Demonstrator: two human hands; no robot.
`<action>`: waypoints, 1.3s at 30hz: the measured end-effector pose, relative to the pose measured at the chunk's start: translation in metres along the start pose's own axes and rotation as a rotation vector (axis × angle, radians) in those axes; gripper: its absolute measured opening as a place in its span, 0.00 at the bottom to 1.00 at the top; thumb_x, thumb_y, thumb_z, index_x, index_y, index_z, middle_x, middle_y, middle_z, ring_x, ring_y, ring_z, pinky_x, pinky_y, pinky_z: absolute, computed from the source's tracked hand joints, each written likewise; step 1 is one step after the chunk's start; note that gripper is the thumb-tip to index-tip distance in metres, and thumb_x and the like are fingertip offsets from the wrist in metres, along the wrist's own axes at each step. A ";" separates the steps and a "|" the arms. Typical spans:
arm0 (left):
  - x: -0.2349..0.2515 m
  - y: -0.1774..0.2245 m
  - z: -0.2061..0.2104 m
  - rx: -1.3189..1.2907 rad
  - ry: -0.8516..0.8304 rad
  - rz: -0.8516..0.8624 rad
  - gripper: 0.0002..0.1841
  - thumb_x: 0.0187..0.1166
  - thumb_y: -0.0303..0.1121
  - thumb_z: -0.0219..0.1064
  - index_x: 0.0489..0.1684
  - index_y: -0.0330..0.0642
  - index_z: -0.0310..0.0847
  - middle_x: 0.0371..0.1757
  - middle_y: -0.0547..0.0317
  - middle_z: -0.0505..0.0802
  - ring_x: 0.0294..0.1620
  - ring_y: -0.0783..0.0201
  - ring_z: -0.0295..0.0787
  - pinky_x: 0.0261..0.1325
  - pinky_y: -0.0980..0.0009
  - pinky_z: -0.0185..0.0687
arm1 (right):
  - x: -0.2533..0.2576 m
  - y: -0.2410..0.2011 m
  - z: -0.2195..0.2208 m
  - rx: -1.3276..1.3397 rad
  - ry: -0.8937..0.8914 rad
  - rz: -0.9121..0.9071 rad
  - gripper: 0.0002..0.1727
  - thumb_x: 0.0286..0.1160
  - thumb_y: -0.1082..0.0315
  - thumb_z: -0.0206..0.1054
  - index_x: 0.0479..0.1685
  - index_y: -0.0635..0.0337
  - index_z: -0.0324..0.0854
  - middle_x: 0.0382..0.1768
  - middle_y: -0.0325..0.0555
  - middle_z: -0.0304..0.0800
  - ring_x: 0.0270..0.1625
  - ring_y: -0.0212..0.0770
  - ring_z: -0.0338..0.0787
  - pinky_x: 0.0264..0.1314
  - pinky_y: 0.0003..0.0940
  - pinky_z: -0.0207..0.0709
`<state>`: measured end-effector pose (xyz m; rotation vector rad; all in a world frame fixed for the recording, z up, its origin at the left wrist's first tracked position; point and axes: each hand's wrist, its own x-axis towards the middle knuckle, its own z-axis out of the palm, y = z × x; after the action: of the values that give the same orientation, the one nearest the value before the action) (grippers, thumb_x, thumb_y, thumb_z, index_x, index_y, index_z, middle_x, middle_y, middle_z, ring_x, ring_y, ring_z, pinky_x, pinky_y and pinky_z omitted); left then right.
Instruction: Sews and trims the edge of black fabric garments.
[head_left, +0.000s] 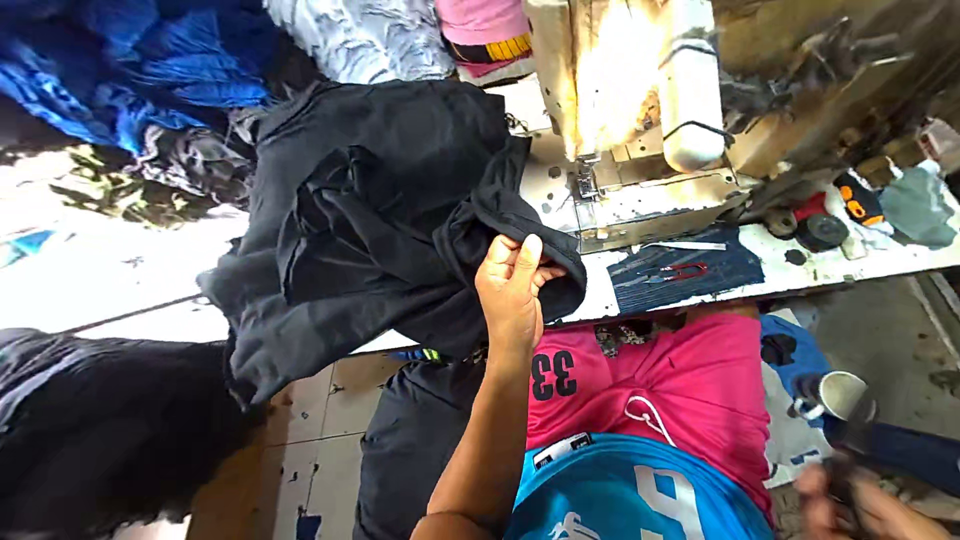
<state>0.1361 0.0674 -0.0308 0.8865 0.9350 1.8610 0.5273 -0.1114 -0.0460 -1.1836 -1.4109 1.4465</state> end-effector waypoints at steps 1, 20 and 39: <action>-0.001 0.003 -0.001 0.004 0.013 0.010 0.05 0.89 0.31 0.62 0.51 0.42 0.80 0.43 0.54 0.92 0.41 0.60 0.94 0.48 0.58 0.94 | 0.026 0.001 0.018 -0.070 -0.033 -0.005 0.29 0.67 0.42 0.79 0.62 0.50 0.84 0.30 0.32 0.89 0.25 0.30 0.87 0.26 0.33 0.87; 0.002 0.026 0.010 0.139 -0.040 -0.040 0.04 0.87 0.32 0.65 0.45 0.43 0.78 0.38 0.56 0.89 0.34 0.64 0.90 0.38 0.64 0.92 | 0.217 0.013 0.122 -0.577 -0.129 -0.445 0.43 0.60 0.23 0.71 0.57 0.54 0.86 0.20 0.32 0.81 0.20 0.30 0.75 0.23 0.35 0.74; 0.000 0.035 0.012 0.174 -0.053 0.015 0.02 0.86 0.29 0.65 0.46 0.40 0.78 0.38 0.55 0.89 0.33 0.64 0.90 0.38 0.65 0.92 | 0.227 -0.005 0.130 -0.702 0.014 -0.653 0.41 0.66 0.26 0.69 0.52 0.60 0.87 0.18 0.35 0.79 0.19 0.33 0.75 0.22 0.37 0.73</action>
<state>0.1338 0.0578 0.0044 1.0448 1.0721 1.7798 0.3418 0.0719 -0.0698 -0.9592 -2.1245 0.4923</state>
